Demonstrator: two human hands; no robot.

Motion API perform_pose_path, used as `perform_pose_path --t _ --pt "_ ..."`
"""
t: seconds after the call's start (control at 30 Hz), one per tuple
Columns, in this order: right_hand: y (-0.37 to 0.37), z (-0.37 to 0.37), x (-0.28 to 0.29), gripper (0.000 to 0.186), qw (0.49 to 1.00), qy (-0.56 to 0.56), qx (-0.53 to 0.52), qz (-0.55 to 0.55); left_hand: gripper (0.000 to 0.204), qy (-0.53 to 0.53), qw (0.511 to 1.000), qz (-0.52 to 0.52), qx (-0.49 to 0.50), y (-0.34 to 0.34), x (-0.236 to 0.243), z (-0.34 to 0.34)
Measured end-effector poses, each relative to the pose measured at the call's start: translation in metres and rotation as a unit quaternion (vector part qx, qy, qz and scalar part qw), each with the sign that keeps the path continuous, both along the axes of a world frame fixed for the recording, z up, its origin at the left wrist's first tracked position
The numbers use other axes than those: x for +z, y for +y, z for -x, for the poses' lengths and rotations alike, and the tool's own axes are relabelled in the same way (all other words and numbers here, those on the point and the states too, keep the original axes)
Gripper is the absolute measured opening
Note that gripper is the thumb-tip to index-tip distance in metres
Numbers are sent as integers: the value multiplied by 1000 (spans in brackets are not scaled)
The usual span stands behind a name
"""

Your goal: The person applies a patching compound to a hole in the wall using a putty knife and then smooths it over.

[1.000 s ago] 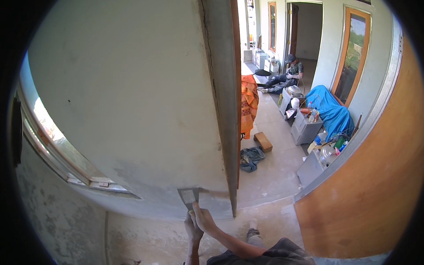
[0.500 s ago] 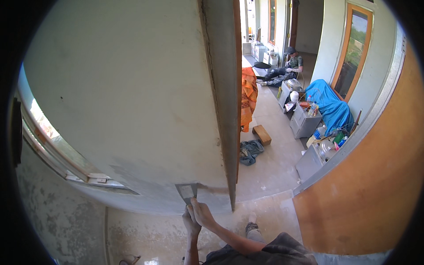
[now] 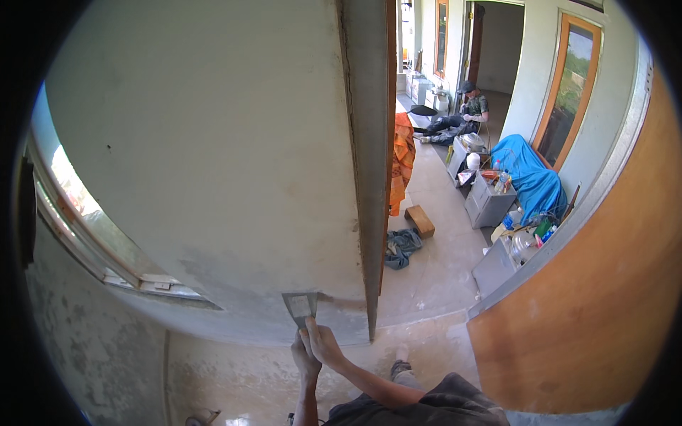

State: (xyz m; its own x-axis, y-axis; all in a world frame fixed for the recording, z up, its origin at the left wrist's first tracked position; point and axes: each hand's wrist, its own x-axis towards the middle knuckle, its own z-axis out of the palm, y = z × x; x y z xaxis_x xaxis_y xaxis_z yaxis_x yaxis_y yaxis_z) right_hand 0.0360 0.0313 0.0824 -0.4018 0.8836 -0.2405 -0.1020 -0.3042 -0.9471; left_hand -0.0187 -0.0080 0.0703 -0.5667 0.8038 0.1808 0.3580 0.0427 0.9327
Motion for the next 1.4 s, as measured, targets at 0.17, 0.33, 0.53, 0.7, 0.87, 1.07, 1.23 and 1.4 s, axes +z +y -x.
perform_pose_path --t 0.17,0.33,0.53,0.7,0.87,1.07,1.23,1.4 --pt "5 1 -10 59 1000 24 -2 -10 44 -41 999 -7 -8 4 -7 1" --pt "7 -2 -13 58 1000 20 -6 -22 48 -16 1000 -18 -3 7 -16 -2" --pt "11 -8 -17 57 999 -7 -1 -40 47 -37 999 -31 -8 11 -16 -10" --pt "12 -9 -16 55 997 -43 -10 -61 43 -60 998 -38 0 15 -28 -11" --pt "17 -6 -29 55 994 -52 -34 -90 39 -70 995 -71 -6 26 -72 -7" --pt "21 -12 -41 48 993 -47 -40 -98 38 -53 995 -82 11 29 -61 -18" --pt "41 -11 -4 45 985 5 -46 -163 41 -56 994 -99 -8 48 -20 -16" --pt "30 -18 -43 47 986 -63 -61 -145 39 -86 991 -98 -14 43 -73 -25"
